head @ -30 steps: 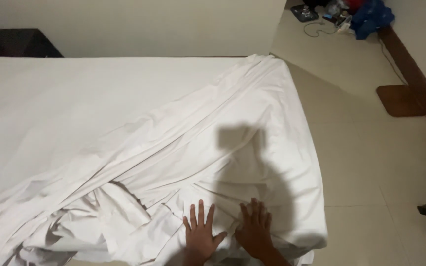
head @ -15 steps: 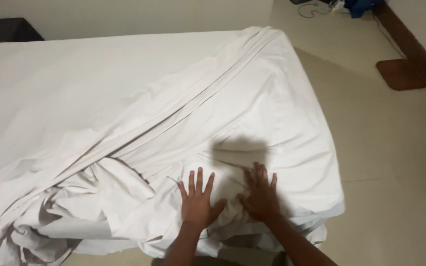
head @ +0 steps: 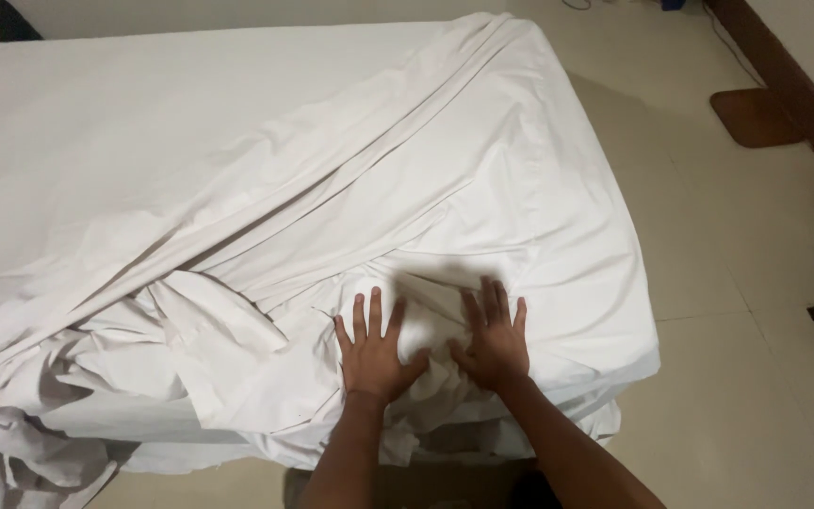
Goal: The person puts a white fitted sheet onto a mattress. They first gather and untangle the crumpled sheet, stretch it over one corner of the mattress, then work around the bed pulling and tucking the elastic edges over the remaining corners and smoothing the fabric over the surface.
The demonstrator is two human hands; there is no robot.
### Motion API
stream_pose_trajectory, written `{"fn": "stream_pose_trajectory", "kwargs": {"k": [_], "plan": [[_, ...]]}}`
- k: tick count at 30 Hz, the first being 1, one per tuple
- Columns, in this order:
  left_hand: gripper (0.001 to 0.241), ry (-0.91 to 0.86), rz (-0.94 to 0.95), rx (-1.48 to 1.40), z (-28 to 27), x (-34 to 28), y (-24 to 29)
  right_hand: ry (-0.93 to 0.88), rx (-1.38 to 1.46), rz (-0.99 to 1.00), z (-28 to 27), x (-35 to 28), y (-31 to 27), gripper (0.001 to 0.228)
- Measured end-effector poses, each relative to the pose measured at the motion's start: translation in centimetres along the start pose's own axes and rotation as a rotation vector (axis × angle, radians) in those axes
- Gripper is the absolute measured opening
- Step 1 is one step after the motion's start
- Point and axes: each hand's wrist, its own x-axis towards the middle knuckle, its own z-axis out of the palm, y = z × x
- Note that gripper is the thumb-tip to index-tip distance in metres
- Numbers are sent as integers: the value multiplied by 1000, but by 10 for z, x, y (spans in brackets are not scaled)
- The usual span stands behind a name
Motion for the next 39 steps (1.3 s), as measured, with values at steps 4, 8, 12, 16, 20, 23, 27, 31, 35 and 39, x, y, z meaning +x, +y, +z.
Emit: {"fn": "stream_pose_trajectory", "kwargs": {"k": [4,8,12,16,20,23,27,31,35,39], "plan": [[102,-21,-14,3,5,-5,-1,-25,-6,13,4,-6,-1,99],[103,-9,-7,3,8,-4,-2,13,17,-2,3,-5,0,99],[101,85,32,11,12,-1,-3,43,28,-12,2,-2,1,97],[101,126,54,17,19,-1,-6,52,33,-10,4,-4,1,96],[99,178,75,12,24,-5,-8,100,26,-43,6,-9,1,95],[99,150,59,10,20,-7,-5,92,18,-48,5,-9,1,95],[99,61,28,11,10,-2,-2,55,9,-29,5,-4,3,96],[101,54,26,9,11,-5,-1,93,34,-50,7,-9,4,95],[101,70,47,13,12,0,2,117,44,-43,-1,-9,4,93],[100,102,38,29,8,-4,-3,100,65,-45,-3,-4,-5,93]]}}
